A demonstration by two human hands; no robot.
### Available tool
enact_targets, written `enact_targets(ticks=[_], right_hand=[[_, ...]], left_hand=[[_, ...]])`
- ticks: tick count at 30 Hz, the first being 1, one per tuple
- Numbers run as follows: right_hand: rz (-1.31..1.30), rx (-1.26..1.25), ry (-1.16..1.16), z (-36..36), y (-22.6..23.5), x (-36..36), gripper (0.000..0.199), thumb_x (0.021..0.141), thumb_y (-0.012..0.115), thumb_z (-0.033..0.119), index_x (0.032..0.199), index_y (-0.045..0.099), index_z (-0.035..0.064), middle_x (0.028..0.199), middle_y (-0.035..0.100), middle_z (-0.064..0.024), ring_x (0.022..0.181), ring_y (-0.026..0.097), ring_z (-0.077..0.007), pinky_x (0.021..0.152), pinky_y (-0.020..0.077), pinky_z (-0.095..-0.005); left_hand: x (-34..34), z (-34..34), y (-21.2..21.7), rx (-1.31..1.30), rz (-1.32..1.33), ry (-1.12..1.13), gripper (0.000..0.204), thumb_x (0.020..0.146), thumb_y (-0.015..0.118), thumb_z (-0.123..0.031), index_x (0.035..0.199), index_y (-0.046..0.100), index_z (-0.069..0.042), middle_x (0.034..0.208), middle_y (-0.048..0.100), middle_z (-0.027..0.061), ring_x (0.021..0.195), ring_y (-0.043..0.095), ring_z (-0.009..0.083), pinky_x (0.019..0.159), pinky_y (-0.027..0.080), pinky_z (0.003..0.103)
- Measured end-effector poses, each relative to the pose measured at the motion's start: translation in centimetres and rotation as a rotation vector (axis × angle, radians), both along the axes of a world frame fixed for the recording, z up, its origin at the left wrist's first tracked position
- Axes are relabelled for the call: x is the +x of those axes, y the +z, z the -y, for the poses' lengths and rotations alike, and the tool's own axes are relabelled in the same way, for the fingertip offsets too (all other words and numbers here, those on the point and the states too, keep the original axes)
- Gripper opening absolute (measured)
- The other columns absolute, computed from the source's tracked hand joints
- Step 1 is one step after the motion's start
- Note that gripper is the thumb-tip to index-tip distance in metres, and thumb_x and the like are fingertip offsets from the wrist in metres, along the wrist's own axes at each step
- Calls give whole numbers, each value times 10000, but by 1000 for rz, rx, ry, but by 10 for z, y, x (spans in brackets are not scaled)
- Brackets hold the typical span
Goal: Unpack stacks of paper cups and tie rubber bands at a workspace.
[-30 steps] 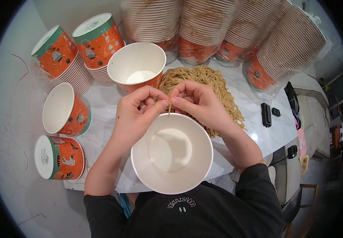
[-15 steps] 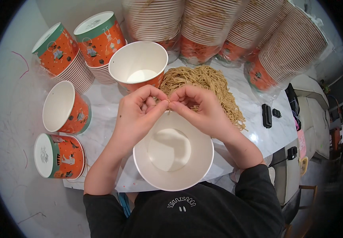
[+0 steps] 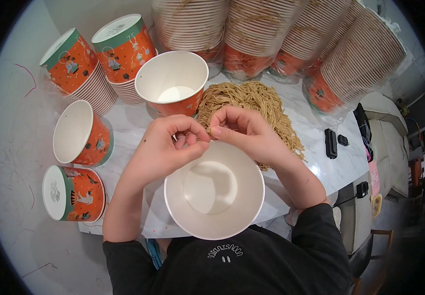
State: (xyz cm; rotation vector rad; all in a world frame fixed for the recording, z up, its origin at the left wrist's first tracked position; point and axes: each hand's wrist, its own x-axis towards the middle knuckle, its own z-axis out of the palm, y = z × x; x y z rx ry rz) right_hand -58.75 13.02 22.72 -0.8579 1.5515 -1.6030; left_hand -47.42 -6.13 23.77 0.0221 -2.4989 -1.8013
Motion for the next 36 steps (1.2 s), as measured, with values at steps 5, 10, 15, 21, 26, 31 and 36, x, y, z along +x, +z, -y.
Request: enact_targets(ticks=[5, 10, 15, 21, 26, 31, 36], right_hand=[[-107, 50, -32, -2, 2, 5, 93, 991, 644, 108, 1040, 638, 29, 957, 635, 37, 849, 595, -21, 721, 493, -199], [-499, -5, -100, -2, 3, 9, 107, 957, 660, 67, 1009, 665, -27, 992, 634, -46, 896, 628, -88, 752, 527, -245], [-571, -30, -145, 0, 3, 16, 129, 926, 674, 85, 992, 666, -26, 911, 619, -77, 783, 626, -133, 671, 508, -276], [-429, -52, -206, 3, 1, 19, 131, 921, 677, 95, 959, 668, -31, 885, 611, -86, 751, 629, -151, 661, 511, -287], [-501, -26, -211, 1, 3, 18, 126, 919, 672, 91, 941, 665, -32, 869, 619, -88, 734, 635, -160, 672, 519, -295], [-550, -43, -176, -2, 4, 16, 114, 897, 676, 75, 932, 640, -27, 865, 628, -102, 747, 642, -190, 685, 526, -318], [-537, -102, -147, -4, 0, 11, 103, 918, 692, 83, 963, 649, 1, 888, 607, -42, 773, 599, -104, 672, 499, -253]], left_hand=[[-3, 0, -8, 141, 54, 51, 105, 869, 746, -103, 892, 710, -6, 729, 583, -85, 638, 452, -13, 564, 359, 177], [-5, 2, -12, 241, 59, 55, 96, 896, 723, -98, 902, 706, -4, 784, 646, -57, 663, 509, -15, 587, 394, 169], [-6, 7, -15, 333, 28, -5, 65, 902, 698, -77, 904, 690, -12, 794, 644, -61, 681, 529, -17, 617, 419, 164], [-2, 7, -8, 185, 50, 35, 59, 915, 695, -69, 930, 700, -12, 800, 652, -55, 684, 534, -18, 620, 428, 165], [-3, 2, -7, 207, 65, 36, 63, 921, 712, -72, 936, 704, -11, 814, 666, -47, 701, 552, -6, 631, 439, 169], [-4, 6, -9, 259, 64, 2, 57, 924, 705, -59, 935, 697, -4, 841, 672, -32, 756, 582, 15, 671, 457, 180], [-2, 3, -4, 243, 38, 67, 49, 927, 693, -45, 932, 687, 3, 849, 670, -27, 777, 572, 14, 698, 453, 182]])
